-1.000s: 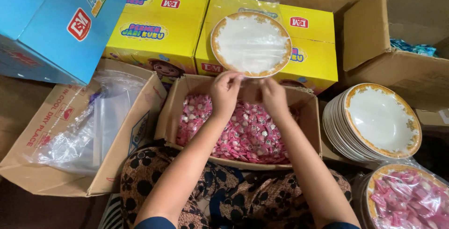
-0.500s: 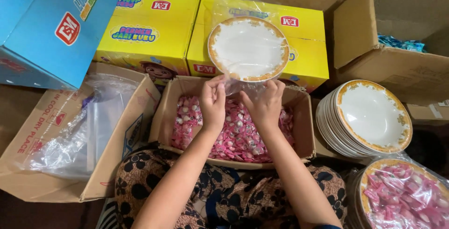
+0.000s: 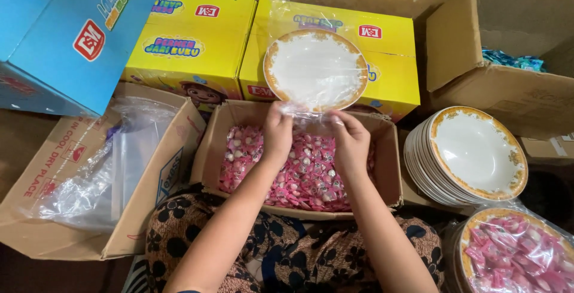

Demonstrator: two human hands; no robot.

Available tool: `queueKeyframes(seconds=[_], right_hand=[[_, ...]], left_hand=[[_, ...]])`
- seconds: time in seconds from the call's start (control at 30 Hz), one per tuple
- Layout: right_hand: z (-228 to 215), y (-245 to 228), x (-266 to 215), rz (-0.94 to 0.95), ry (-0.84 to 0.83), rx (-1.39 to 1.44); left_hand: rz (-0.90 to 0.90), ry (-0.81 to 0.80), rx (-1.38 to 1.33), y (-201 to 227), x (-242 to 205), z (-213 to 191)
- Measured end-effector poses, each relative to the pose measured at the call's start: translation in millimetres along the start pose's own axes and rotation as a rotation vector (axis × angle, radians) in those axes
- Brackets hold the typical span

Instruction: Packing pink-wrapped candies onto decorative plates and wrapping them in plastic film.

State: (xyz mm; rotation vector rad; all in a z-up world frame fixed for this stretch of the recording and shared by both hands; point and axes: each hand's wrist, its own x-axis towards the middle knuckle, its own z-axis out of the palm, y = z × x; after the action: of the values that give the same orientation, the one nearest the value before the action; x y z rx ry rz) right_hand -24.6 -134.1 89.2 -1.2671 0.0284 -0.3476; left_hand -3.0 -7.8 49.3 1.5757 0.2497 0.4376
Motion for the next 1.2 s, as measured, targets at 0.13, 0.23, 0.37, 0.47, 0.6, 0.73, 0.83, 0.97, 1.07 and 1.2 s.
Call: queueKeyframes(seconds=[0.13, 0.23, 0.37, 0.47, 0.6, 0.73, 0.83, 0.97, 1.07, 1.2], right_hand=[[-9, 28, 16, -0.040, -0.093, -0.057], [-29, 43, 37, 0.087, 0.026, 0.258], [-48, 14, 49, 0.300, 0.085, 0.441], [-70, 48, 70, 0.421, 0.093, 0.517], [-78, 46, 82, 0.643, -0.059, 0.721], [-75, 31, 90, 0.559, 0.065, 0.606], [-90, 47, 98, 0.381, 0.015, 0.628], [-73, 33, 63, -0.036, -0.218, 0.213], [-63, 48, 52, -0.163, -0.046, -0.082], [-46, 39, 40, -0.154, 0.212, -0.210]], left_hand=[[0.105, -0.057, 0.137, -16, 7, 6], [0.078, -0.156, -0.061, -11, 15, -9], [-0.170, -0.059, -0.492, -10, 34, -21], [-0.336, -0.037, -0.756, 21, 25, -19], [-0.509, -0.016, -0.954, -27, 42, -14], [-0.560, 0.007, -0.987, 6, 41, -30], [-0.131, -0.019, -0.462, -14, 48, -34], [0.562, -0.158, 0.259, -19, 37, -44], [0.914, -0.090, 0.560, -26, 39, -42], [0.770, 0.047, 0.603, -22, 28, -49]])
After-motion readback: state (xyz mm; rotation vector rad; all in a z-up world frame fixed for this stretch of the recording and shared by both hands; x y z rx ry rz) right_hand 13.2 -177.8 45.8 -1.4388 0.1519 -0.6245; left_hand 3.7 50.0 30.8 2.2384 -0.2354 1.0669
